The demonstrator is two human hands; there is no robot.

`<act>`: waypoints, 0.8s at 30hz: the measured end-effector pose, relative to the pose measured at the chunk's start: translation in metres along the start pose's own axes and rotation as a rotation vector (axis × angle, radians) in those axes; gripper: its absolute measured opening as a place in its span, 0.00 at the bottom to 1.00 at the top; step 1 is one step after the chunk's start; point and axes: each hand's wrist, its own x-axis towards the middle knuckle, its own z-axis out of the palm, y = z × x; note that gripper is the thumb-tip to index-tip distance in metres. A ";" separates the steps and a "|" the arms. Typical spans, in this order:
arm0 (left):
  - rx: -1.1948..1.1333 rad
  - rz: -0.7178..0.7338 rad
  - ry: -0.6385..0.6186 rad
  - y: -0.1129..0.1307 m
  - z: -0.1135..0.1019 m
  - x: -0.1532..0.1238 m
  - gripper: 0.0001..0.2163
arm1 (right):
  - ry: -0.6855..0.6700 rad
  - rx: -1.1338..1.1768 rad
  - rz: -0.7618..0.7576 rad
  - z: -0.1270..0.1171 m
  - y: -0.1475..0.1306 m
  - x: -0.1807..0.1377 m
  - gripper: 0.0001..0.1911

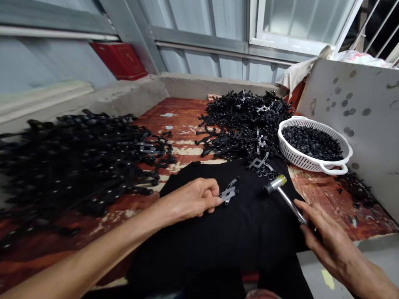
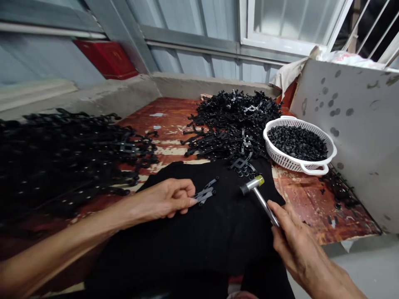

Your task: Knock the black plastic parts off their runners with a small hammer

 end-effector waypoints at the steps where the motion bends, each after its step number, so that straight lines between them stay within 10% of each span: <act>1: 0.037 0.015 -0.012 0.000 0.003 -0.002 0.14 | 0.014 0.013 0.012 -0.002 0.001 0.002 0.28; 9: 0.488 0.119 0.182 0.006 -0.003 -0.017 0.13 | 0.046 0.062 0.107 -0.007 0.015 0.038 0.22; 14: 0.522 0.428 0.425 0.007 0.012 -0.006 0.11 | 0.031 -0.017 0.147 0.000 0.044 0.041 0.22; 24: 0.621 0.712 0.391 0.019 0.025 0.054 0.14 | -0.022 -0.270 0.170 -0.016 0.052 0.048 0.18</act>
